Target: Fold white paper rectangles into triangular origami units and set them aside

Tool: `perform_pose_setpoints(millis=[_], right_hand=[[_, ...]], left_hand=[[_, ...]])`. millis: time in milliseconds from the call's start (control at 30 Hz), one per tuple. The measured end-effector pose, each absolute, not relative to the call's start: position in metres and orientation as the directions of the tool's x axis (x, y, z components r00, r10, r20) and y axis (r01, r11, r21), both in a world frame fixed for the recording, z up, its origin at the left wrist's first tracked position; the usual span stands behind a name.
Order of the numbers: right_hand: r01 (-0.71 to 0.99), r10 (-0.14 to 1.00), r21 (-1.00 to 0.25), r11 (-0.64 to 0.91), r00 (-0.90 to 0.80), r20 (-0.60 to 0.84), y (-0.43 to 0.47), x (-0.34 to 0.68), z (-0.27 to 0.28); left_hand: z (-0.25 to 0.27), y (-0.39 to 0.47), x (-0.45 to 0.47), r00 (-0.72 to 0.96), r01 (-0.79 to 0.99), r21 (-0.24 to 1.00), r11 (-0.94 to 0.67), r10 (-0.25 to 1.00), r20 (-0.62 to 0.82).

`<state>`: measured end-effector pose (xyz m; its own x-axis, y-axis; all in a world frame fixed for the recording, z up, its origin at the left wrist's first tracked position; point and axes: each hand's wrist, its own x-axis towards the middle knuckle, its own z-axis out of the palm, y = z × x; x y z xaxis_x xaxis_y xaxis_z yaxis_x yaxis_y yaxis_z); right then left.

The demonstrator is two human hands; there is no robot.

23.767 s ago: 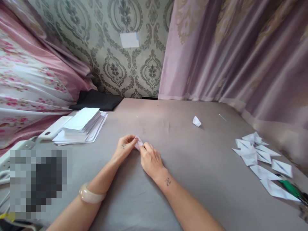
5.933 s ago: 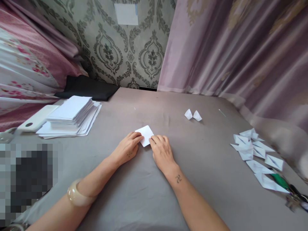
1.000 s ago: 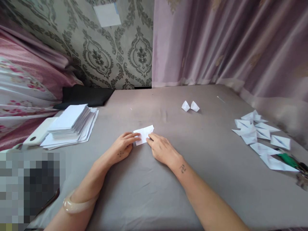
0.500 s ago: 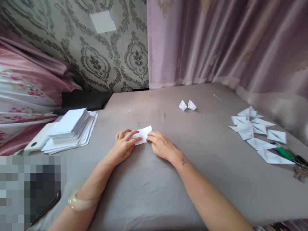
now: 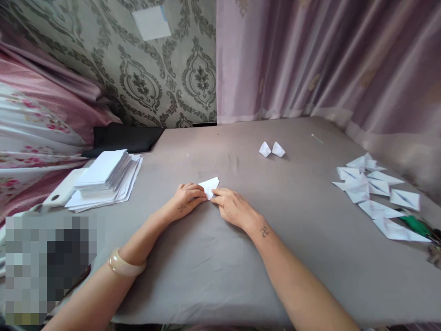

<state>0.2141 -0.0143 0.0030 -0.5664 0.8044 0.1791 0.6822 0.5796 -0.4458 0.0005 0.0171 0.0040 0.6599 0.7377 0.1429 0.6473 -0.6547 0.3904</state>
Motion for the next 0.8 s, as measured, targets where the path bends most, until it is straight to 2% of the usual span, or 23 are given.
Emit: perform_pose_setpoints(millis=[167, 333, 500, 800], right_hand=[[0.659, 0.791, -0.458, 0.597, -0.581, 0.194, -0.013, 0.216, 0.004], [0.645, 0.789, -0.486, 0.590, -0.588, 0.178, -0.013, 0.217, 0.010], [0.644, 0.793, -0.498, 0.581, -0.587, 0.166, -0.013, 0.218, 0.010], [0.663, 0.797, -0.471, 0.581, -0.581, 0.166, -0.013, 0.216, 0.009]], left_hand=[[0.007, 0.028, 0.006, 0.640, 0.671, 0.435, -0.601, 0.765, 0.070], [0.007, 0.032, 0.009, 0.573, 0.689, 0.512, -0.513, 0.818, 0.048], [0.007, 0.034, 0.009, 0.575, 0.663, 0.554, -0.504, 0.816, 0.054], [0.014, 0.040, 0.013, 0.604, 0.670, 0.545, -0.504, 0.797, -0.007]])
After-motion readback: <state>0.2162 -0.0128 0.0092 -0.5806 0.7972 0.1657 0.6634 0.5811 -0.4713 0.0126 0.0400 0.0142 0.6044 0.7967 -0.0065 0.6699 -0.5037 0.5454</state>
